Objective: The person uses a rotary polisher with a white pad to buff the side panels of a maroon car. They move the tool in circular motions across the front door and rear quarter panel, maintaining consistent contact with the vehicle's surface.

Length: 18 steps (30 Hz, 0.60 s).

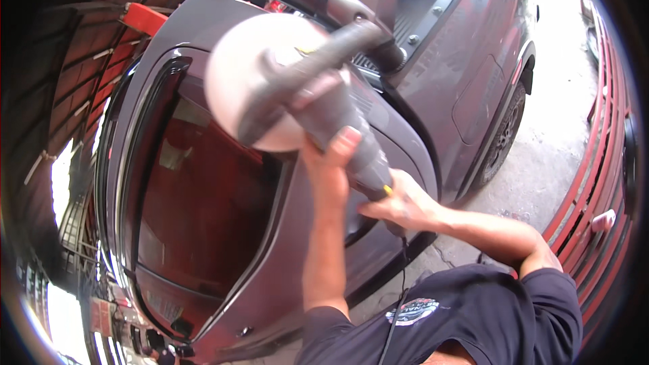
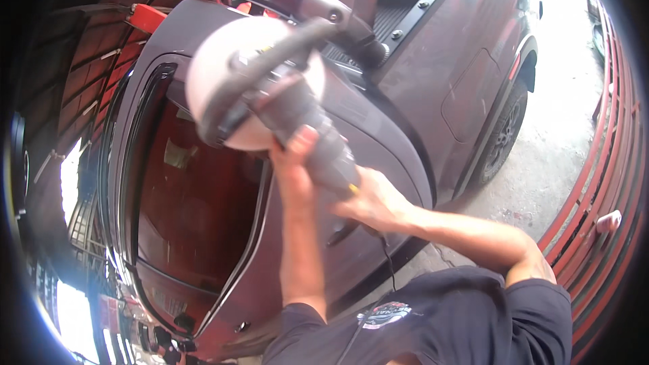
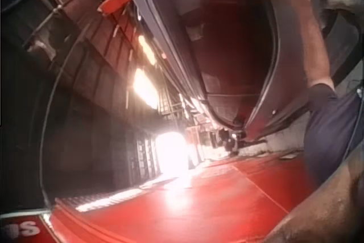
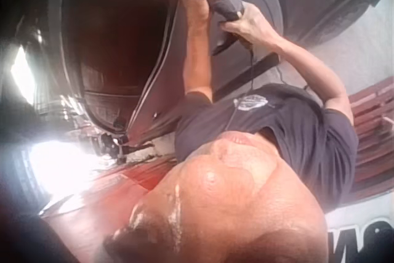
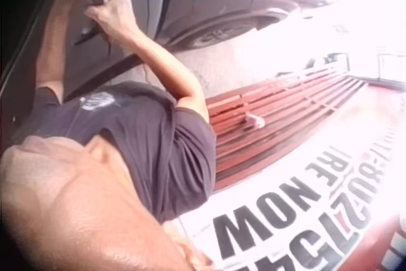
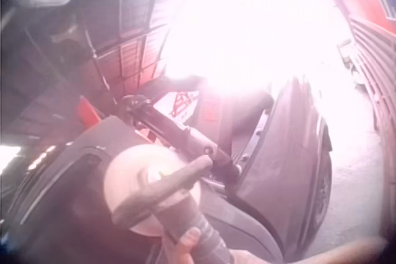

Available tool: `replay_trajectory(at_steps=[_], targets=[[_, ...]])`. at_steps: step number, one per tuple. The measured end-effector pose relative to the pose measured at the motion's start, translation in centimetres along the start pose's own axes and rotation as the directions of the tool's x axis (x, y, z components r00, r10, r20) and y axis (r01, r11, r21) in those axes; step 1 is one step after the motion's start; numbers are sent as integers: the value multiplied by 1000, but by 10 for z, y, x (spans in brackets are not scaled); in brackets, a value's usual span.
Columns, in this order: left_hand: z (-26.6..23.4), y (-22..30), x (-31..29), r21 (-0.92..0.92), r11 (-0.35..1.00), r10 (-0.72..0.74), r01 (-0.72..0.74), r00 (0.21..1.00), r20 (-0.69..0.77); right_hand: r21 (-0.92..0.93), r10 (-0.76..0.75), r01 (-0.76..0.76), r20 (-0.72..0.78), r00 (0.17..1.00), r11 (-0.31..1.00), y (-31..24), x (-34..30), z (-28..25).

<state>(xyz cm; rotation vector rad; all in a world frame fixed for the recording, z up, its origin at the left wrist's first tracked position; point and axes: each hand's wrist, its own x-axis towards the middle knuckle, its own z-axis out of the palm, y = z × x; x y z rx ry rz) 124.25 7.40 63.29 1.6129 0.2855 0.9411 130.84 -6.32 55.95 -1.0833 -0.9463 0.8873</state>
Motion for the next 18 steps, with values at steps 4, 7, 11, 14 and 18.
replay_trajectory(at_steps=[4,7,11,14,18], targets=[[11,52,39,66,998,27,-23,998,-56,83,-141,127,197,970,988,-39,36,-27],[16,53,37,80,996,40,-32,993,-107,143,-79,40,283,956,989,-41,34,-45],[50,-3,-32,103,992,-45,68,976,-214,142,-167,138,216,962,980,48,-13,-57],[47,-29,-84,13,995,-95,98,982,-163,195,-21,-17,192,981,981,59,-69,-49],[41,-12,-63,2,994,-104,105,989,-104,247,79,-122,176,981,961,29,-65,-35]])
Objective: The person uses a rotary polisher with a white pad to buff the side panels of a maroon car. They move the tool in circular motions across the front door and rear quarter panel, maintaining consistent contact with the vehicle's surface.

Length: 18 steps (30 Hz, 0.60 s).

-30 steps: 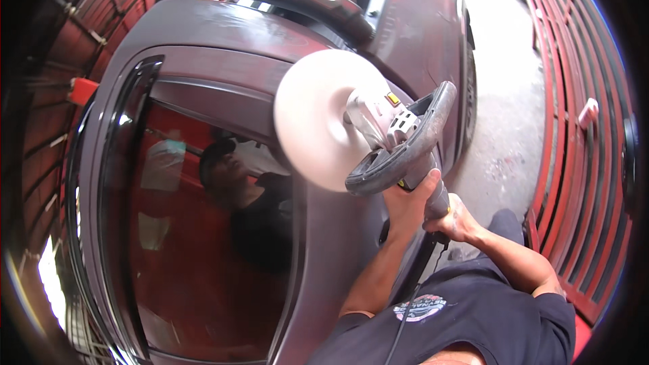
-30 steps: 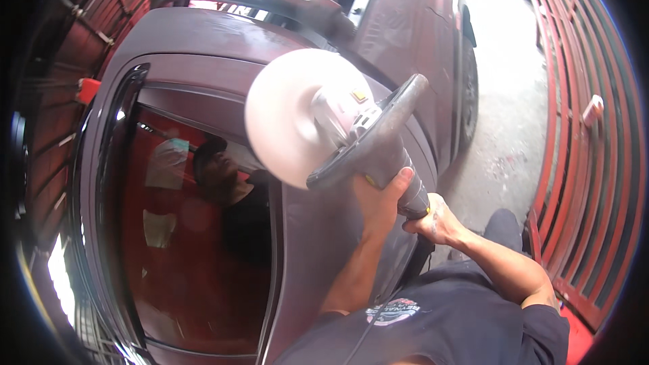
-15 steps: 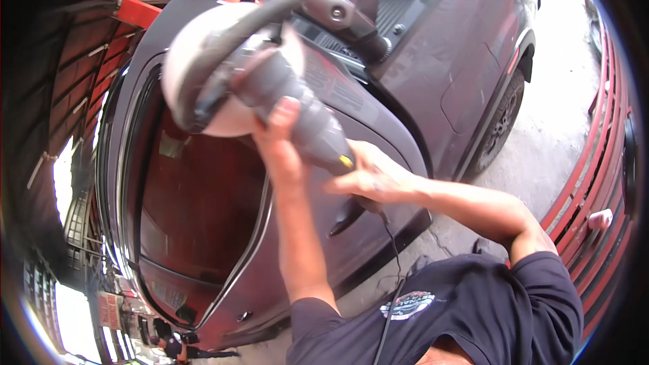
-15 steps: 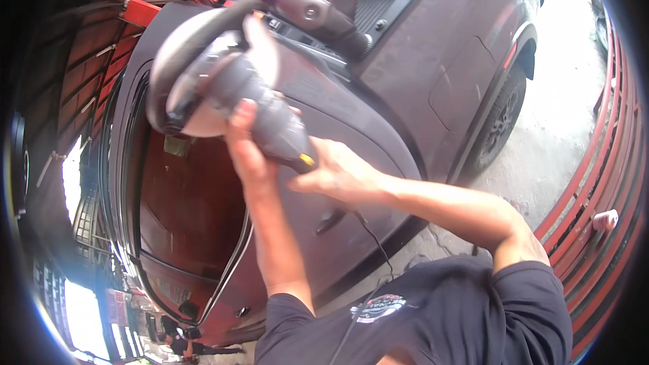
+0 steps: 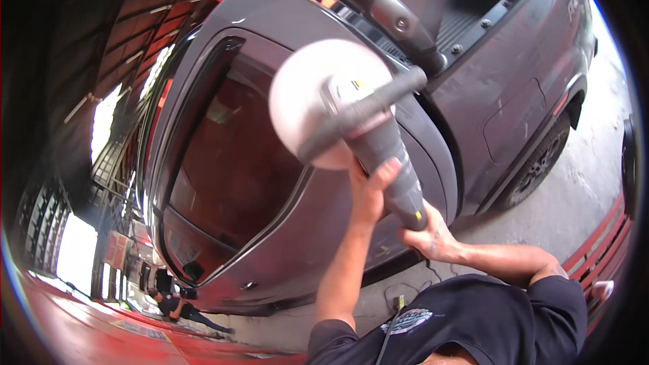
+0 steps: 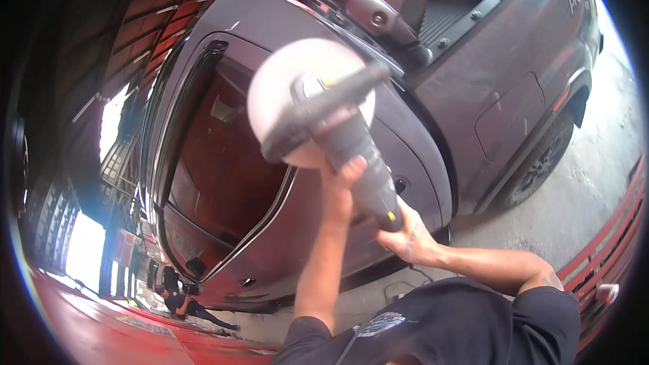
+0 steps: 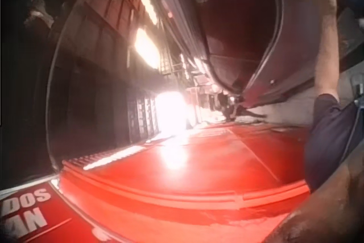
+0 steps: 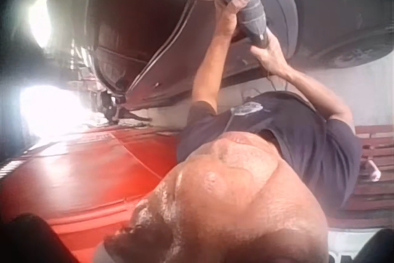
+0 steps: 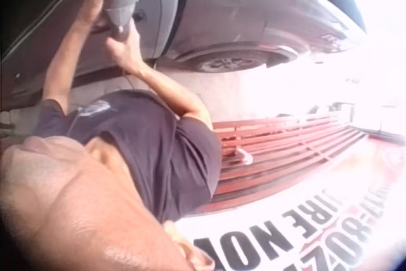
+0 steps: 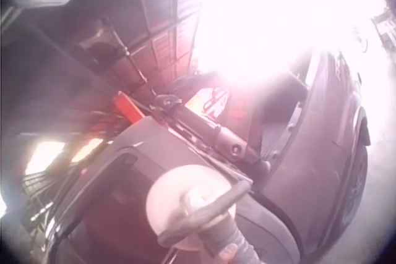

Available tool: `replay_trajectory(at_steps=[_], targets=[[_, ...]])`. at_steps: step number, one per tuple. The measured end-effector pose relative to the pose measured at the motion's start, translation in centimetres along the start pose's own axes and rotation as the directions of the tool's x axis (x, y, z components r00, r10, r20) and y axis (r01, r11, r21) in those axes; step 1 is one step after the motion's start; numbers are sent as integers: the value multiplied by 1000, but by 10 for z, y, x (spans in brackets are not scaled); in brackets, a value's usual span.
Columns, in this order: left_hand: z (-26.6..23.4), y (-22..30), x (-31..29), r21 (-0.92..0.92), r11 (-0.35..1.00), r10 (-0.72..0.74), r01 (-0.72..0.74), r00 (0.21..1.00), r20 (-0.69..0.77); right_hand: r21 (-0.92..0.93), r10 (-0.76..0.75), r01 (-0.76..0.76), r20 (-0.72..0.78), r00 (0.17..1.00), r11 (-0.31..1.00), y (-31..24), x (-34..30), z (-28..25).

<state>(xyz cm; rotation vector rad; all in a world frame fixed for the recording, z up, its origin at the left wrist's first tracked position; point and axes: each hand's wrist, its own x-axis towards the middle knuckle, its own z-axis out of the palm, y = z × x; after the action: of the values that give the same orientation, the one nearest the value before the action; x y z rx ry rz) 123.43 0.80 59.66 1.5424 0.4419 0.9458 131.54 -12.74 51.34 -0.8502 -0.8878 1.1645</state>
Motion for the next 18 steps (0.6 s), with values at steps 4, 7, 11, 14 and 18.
replay_trajectory(at_steps=[4,7,11,14,18], targets=[[-41,69,83,-36,999,10,-8,998,60,-23,-225,226,39,974,974,-58,68,37],[-42,143,148,67,991,111,-119,987,113,21,-394,394,96,914,919,-121,121,61],[-36,200,196,38,992,107,-118,971,212,-15,-401,408,160,902,913,-176,156,63],[-20,168,174,56,994,86,-99,977,196,-39,-371,377,104,923,925,-150,146,44],[-9,68,86,82,993,81,-87,994,77,-17,-278,277,-1,961,961,-56,62,30]])
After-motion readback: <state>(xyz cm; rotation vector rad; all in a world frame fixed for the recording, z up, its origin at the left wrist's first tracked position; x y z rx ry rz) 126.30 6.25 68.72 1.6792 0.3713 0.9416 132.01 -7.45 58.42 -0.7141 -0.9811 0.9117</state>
